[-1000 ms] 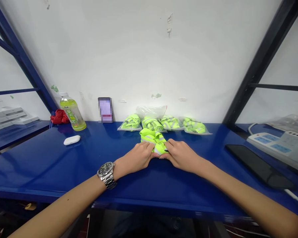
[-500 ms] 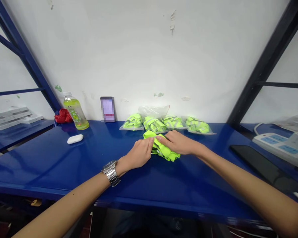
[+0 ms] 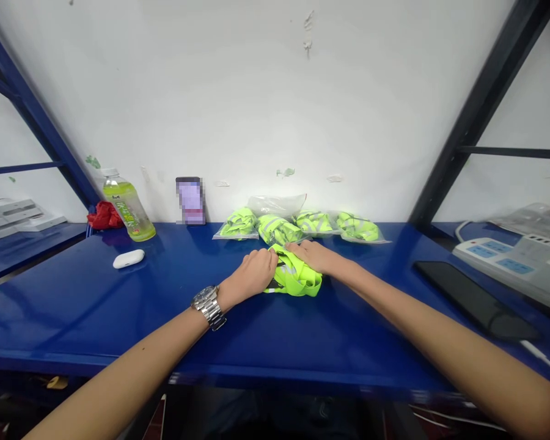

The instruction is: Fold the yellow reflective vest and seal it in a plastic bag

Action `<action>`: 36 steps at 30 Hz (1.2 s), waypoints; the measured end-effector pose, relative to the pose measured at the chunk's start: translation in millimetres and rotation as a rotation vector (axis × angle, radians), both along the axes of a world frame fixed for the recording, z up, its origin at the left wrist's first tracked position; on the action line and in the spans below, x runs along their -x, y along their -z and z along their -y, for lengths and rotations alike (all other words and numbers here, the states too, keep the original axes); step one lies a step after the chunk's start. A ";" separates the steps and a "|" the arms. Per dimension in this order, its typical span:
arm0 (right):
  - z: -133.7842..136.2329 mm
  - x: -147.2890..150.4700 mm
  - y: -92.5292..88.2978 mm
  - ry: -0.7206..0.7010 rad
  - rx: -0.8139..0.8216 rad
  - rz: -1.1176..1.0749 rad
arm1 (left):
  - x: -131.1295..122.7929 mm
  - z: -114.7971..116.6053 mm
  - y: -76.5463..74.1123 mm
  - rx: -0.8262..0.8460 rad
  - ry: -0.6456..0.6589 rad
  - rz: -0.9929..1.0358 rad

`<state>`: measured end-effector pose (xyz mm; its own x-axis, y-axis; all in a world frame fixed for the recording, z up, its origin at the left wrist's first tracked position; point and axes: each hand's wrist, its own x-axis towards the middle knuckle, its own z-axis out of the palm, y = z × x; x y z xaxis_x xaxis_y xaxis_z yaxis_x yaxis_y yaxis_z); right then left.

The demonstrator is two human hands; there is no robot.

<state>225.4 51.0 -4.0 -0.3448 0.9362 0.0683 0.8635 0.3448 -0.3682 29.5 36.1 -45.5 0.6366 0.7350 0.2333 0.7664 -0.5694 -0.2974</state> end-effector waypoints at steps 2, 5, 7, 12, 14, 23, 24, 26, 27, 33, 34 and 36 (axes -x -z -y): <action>3.3 0.6 -4.5 0.074 -0.067 0.048 | -0.1 -0.6 -1.4 0.005 -0.002 -0.018; 11.0 -1.8 -12.3 0.087 -0.311 0.159 | -0.1 -2.4 -3.2 0.016 -0.005 -0.036; 18.5 -5.8 -15.0 -0.104 -0.409 0.137 | -0.2 -3.1 -4.5 0.026 -0.012 -0.036; 42.4 -18.0 -4.8 -0.503 -0.354 0.065 | -1.9 0.4 -10.8 0.054 -0.022 -0.025; 48.7 -19.4 2.3 -0.496 -0.413 0.120 | -3.4 3.7 -14.2 0.062 -0.034 -0.018; 35.1 -10.6 7.9 -0.478 -0.375 0.167 | -21.3 22.3 -26.2 -0.042 -0.284 0.128; 33.6 -10.6 7.5 -0.472 -0.366 0.145 | -23.4 25.9 -27.3 -0.087 -0.275 0.140; 32.3 -11.6 6.7 -0.450 -0.343 0.089 | -24.6 35.1 -28.4 -0.145 -0.151 0.143; 32.5 -12.5 6.4 -0.439 -0.329 0.058 | -23.4 40.3 -28.2 -0.152 -0.060 0.147; 39.9 -16.5 11.5 -0.460 -0.317 -0.067 | -2.1 60.3 -25.0 -0.089 0.226 0.187; 42.2 -16.8 13.9 -0.465 -0.335 -0.069 | 0.1 60.8 -25.5 -0.079 0.238 0.163; 48.6 -17.8 19.4 -0.455 -0.376 -0.049 | 1.6 61.5 -27.7 -0.066 0.245 0.104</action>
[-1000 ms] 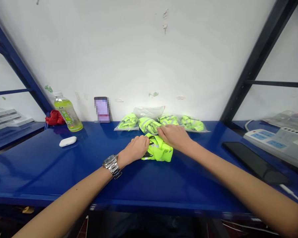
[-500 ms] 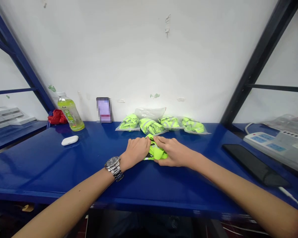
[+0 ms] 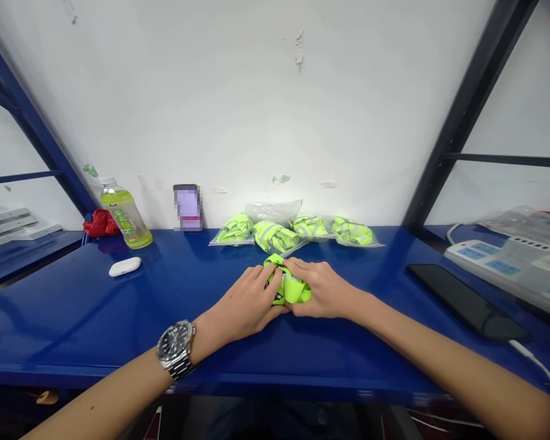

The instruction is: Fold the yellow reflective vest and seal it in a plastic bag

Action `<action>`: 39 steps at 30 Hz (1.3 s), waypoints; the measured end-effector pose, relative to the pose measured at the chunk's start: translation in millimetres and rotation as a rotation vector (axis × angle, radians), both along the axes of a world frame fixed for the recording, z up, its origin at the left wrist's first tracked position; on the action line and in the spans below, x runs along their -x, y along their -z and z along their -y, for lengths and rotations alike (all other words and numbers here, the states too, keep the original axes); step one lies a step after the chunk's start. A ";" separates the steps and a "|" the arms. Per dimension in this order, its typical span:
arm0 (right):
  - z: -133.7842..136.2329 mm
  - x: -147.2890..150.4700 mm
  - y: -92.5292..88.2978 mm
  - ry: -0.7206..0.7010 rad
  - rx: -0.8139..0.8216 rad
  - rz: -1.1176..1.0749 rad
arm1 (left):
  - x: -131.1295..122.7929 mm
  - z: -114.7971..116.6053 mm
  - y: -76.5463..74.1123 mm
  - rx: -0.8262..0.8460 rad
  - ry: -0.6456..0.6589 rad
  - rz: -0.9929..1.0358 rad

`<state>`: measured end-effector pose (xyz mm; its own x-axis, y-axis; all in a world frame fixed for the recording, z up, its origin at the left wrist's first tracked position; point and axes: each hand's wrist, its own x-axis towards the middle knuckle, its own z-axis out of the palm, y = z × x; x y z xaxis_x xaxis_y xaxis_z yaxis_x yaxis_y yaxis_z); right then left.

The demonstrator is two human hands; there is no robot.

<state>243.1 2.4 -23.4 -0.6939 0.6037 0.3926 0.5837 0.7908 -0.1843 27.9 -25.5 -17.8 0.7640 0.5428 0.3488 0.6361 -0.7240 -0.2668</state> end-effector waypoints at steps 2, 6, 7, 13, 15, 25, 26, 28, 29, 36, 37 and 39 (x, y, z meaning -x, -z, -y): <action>8.5 -1.8 4.9 0.018 -0.040 0.018 | -1.6 3.1 -3.5 0.000 0.008 -0.057; 26.4 -7.6 8.0 0.018 -0.034 0.011 | -9.0 18.8 -12.1 -0.054 0.050 -0.159; 29.6 -9.0 7.0 0.014 -0.011 0.004 | -11.0 23.0 -13.8 -0.078 0.052 -0.188; 29.9 -11.7 -9.7 -0.037 0.171 -0.097 | -18.1 23.7 -10.6 -0.243 0.048 -0.338; 25.3 -10.7 -15.3 0.000 0.226 -0.098 | -16.5 15.9 -6.1 -0.266 0.049 -0.336; 8.4 -16.0 -27.9 0.064 0.175 -0.113 | -13.3 -13.9 -22.5 0.117 0.057 -0.132; 5.5 -15.7 -28.6 0.062 0.173 -0.097 | -12.8 -17.9 -25.8 0.209 0.056 -0.090; -2.4 -13.8 -28.6 0.068 0.165 -0.093 | -11.0 -26.2 -30.2 0.374 0.057 -0.007; -7.3 -12.5 -27.9 0.070 0.163 -0.113 | -10.0 -29.9 -30.9 0.428 0.055 0.030; -36.2 -8.8 -20.9 -0.043 0.310 -0.272 | -9.2 -39.2 -17.1 0.039 -0.097 0.126; -38.2 -9.0 -20.1 -0.059 0.345 -0.301 | -9.0 -38.9 -16.4 -0.035 -0.102 0.117; -40.7 -9.6 -18.2 -0.095 0.439 -0.365 | -7.7 -37.6 -18.1 -0.092 -0.049 0.065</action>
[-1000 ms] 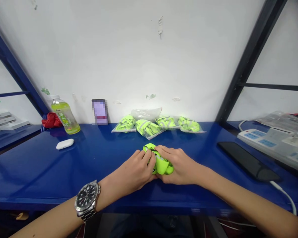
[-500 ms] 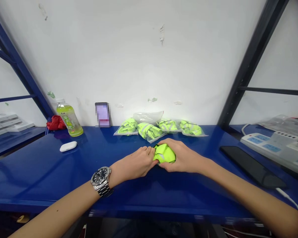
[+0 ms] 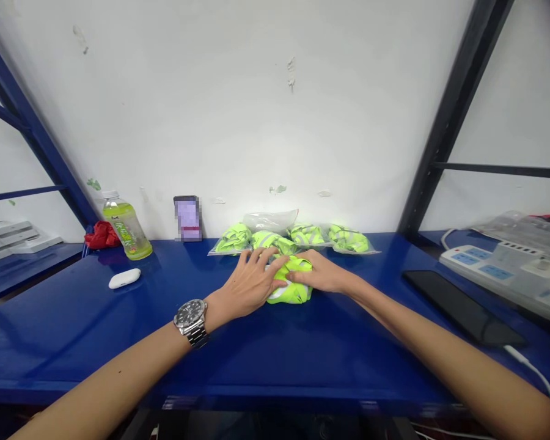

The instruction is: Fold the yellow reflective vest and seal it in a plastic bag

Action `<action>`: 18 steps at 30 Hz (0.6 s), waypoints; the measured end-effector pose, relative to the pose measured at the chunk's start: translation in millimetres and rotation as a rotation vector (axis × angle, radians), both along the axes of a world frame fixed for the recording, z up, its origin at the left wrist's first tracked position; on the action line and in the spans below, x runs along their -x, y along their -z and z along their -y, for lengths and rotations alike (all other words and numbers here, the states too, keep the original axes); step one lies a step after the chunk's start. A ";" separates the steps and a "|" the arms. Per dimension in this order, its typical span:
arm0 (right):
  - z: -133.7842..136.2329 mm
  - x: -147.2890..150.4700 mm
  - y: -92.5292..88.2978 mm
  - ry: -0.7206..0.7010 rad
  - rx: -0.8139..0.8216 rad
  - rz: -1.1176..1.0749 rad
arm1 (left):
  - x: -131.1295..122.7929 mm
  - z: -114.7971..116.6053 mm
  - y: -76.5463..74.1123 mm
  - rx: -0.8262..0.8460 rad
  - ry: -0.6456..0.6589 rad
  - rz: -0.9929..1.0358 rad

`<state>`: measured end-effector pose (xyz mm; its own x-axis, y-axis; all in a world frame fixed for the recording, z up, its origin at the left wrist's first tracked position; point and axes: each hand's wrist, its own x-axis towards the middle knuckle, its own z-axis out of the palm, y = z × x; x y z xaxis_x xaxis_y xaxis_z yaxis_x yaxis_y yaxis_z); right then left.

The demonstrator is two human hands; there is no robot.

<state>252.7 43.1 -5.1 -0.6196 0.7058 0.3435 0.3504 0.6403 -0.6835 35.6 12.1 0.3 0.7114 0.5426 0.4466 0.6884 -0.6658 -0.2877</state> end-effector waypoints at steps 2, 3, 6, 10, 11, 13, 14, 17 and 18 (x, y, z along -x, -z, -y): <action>-1.5 -0.3 1.7 -0.034 0.107 -0.060 | 2.5 2.0 -4.7 0.032 0.077 -0.069; -2.2 -0.3 2.4 -0.035 0.150 -0.078 | 3.7 3.1 -7.5 0.056 0.106 -0.092; -5.0 0.0 4.2 0.017 0.242 -0.069 | 5.3 5.1 -14.7 0.088 0.171 -0.154; -9.3 1.5 7.5 0.066 0.368 -0.131 | -0.3 2.6 -19.5 0.052 0.204 -0.255; -9.9 2.2 8.7 0.078 0.414 -0.175 | -2.9 1.8 -20.7 0.042 0.194 -0.277; -10.1 3.8 11.5 0.111 0.498 -0.248 | -9.0 1.3 -23.7 0.027 0.173 -0.323; -9.8 4.5 12.9 0.125 0.535 -0.273 | -12.4 1.9 -25.4 0.022 0.165 -0.344; -8.4 6.3 17.5 0.162 0.599 -0.322 | -21.6 6.2 -28.6 -0.003 0.129 -0.372; -8.0 6.6 19.0 0.172 0.612 -0.346 | -23.9 7.8 -28.3 -0.017 0.111 -0.371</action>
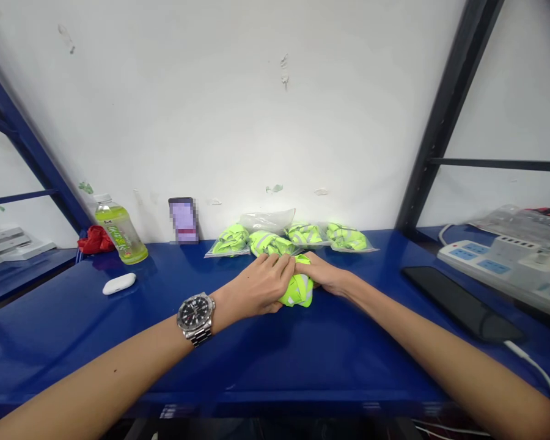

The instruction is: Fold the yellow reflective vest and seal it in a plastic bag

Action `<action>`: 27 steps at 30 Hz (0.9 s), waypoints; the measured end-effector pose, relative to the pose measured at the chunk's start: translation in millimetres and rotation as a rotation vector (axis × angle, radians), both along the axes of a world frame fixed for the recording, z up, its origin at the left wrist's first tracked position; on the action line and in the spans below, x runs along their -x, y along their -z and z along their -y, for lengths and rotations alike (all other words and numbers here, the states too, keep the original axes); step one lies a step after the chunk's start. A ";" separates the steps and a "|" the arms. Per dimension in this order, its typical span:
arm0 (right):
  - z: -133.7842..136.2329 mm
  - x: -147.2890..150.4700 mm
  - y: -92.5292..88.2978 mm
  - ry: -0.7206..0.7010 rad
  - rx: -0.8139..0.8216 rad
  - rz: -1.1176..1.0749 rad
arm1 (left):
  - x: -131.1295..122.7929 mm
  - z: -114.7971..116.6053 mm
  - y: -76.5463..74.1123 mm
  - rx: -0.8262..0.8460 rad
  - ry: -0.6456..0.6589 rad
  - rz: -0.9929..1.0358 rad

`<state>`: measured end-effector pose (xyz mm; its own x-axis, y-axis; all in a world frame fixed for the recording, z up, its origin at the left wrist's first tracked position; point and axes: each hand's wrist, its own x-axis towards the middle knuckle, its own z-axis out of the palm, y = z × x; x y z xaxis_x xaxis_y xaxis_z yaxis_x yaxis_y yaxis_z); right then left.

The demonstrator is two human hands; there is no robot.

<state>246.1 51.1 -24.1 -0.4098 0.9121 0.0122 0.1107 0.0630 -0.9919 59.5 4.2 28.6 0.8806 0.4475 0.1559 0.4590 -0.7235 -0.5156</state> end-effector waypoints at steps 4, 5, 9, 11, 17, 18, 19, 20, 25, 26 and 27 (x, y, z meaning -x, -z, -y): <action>1.8 1.8 3.8 0.060 0.014 -0.098 | -4.9 2.4 8.9 -0.085 -0.043 0.026; 2.6 2.6 4.0 0.072 0.036 -0.138 | -5.5 1.6 12.1 -0.109 -0.046 0.034; 7.0 5.3 1.3 0.095 0.145 -0.294 | -9.3 -3.1 20.9 -0.210 -0.061 0.085; 9.1 5.4 -1.5 0.095 0.154 -0.322 | -11.7 -4.6 20.8 -0.231 -0.060 0.109; 13.9 4.6 -6.4 0.039 0.175 -0.367 | -10.7 -8.9 17.4 -0.298 0.018 0.131; 14.6 5.1 -6.5 0.023 0.182 -0.373 | -9.5 -9.9 17.3 -0.309 0.033 0.137; 15.1 5.8 -6.5 0.009 0.184 -0.381 | -8.5 -10.8 16.9 -0.315 0.042 0.145; 15.5 6.4 -6.6 0.004 0.174 -0.390 | -7.5 -11.5 16.3 -0.316 0.045 0.154; 12.8 5.2 -10.2 0.219 -0.313 -0.251 | -5.2 -12.6 10.2 -0.265 0.020 0.126; 12.1 3.8 -11.5 0.249 -0.434 -0.175 | -5.0 -12.4 9.2 -0.250 0.024 0.113; 11.7 2.0 -12.7 0.246 -0.511 -0.109 | -4.8 -12.2 8.5 -0.234 0.034 0.102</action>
<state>244.0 39.5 -11.4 -0.1577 0.8475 0.5069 0.0816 0.5227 -0.8486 64.3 16.5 20.1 0.8691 0.3590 0.3403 0.4943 -0.6059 -0.6233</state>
